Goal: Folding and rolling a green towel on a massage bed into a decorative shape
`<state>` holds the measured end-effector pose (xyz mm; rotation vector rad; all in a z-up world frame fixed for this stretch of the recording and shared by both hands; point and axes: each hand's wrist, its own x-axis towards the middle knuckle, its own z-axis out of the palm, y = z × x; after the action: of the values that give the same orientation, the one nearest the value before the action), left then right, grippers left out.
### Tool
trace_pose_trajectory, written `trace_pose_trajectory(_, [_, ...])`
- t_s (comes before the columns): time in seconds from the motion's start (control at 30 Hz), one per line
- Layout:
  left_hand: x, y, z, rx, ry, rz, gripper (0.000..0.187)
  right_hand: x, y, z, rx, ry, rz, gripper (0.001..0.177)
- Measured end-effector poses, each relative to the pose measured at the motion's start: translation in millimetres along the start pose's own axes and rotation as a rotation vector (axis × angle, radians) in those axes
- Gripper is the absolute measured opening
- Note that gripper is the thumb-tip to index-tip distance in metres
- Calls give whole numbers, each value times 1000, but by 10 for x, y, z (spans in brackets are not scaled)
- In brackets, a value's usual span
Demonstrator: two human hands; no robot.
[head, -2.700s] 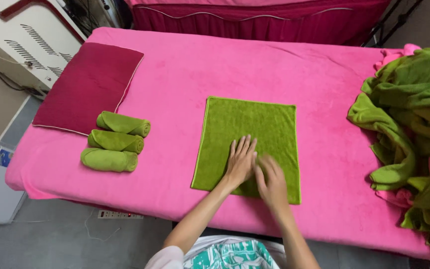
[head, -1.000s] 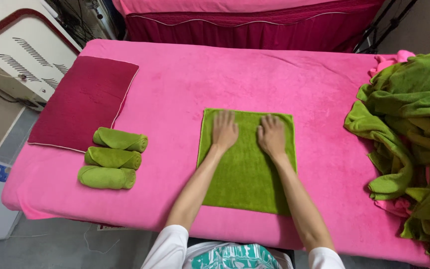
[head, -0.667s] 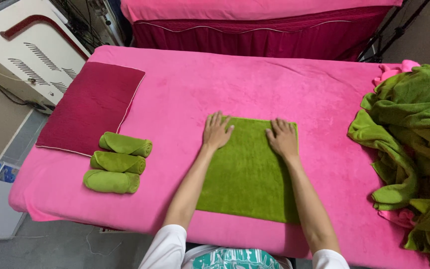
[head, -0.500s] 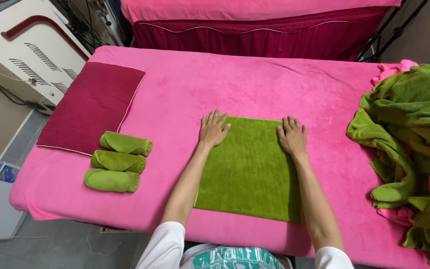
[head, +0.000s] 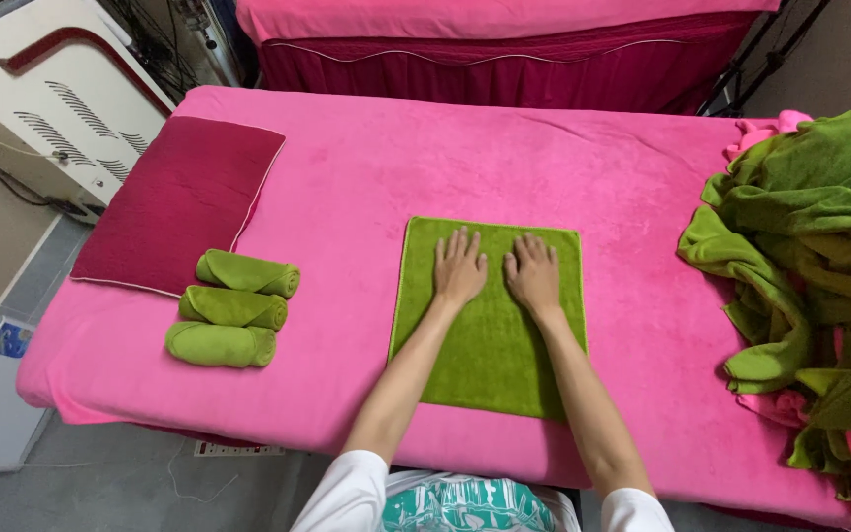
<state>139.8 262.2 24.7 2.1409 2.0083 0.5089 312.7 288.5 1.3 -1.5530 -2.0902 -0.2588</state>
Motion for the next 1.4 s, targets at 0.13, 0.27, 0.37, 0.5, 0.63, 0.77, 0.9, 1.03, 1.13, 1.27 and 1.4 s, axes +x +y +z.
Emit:
trace_pose_trajectory(0.13, [-115,-172,-119,-11,-27,-110,61,-112,68,-161,-50,22,103,50])
trace_pose_trajectory(0.27, [-436,0,34,-6,63,-73,59,-381,-365,-177,-43,25,89,47])
trace_pose_trajectory(0.37, [-807,92,134,7,199,4,56,-709,-655,-259,0,68,44,45])
trace_pose_trajectory(0.5, [-1344,165,113,28,356,80,47,-1171,-846,-477,12,59,11,39])
trace_pose_trajectory(0.63, [-1778,220,70,15,345,91,48,-1584,-1017,-726,39,37,9,38])
trace_pose_trajectory(0.77, [-1993,158,-28,-13,249,82,52,-1752,-990,-911,96,-17,55,43])
trace_pose_trajectory(0.9, [-2095,13,-378,-23,28,-39,59,-1801,-755,-1114,132,-62,138,54])
trace_pose_trajectory(1.03, [-2202,-212,-563,62,-108,-161,66,-1918,-465,-1283,126,-77,248,58])
trace_pose_trajectory(1.13, [-2282,-340,-628,91,-129,-193,69,-2050,-245,-1261,105,-45,277,57])
trace_pose_trajectory(1.27, [-2332,-426,-714,65,-172,-211,71,-2109,-128,-1248,97,-59,291,56])
trace_pose_trajectory(1.4, [-2342,-476,-699,64,-202,-213,72,-2123,-77,-1219,97,-80,298,56])
